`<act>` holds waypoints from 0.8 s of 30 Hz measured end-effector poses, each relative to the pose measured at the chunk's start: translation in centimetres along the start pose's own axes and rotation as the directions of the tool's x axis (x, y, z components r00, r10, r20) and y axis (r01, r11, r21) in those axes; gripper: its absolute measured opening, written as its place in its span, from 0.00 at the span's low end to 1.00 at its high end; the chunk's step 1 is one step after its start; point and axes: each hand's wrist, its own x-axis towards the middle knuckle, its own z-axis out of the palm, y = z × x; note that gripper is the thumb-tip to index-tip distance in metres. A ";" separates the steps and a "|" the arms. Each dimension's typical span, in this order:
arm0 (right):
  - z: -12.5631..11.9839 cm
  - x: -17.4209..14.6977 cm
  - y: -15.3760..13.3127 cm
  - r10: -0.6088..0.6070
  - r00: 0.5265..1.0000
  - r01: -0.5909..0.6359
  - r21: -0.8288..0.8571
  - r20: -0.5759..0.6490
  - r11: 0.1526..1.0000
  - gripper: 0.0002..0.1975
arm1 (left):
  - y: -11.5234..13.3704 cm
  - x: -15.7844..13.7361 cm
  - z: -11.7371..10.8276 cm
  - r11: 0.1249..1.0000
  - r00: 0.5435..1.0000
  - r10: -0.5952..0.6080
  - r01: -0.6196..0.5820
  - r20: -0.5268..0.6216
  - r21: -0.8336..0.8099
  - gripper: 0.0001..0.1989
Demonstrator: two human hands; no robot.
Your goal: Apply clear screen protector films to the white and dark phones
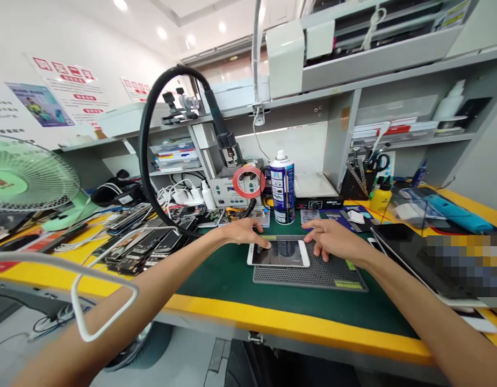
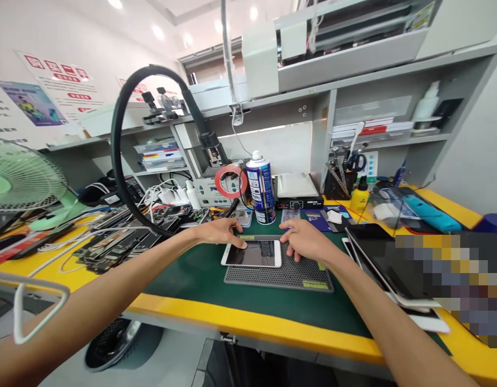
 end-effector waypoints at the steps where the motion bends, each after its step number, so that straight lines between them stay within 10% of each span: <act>1: 0.1 0.0 0.0 0.003 1.000 -0.003 -0.003 0.000 1.000 0.22 | 0.0 0.0 -0.1 1.000 1.000 0.007 -0.007 -0.001 0.010 0.40; 24: 0.4 -0.3 -1.5 0.130 0.991 -0.130 0.010 -0.039 0.992 0.16 | -1.5 0.5 0.9 0.988 0.986 0.137 -0.143 -0.100 -0.055 0.33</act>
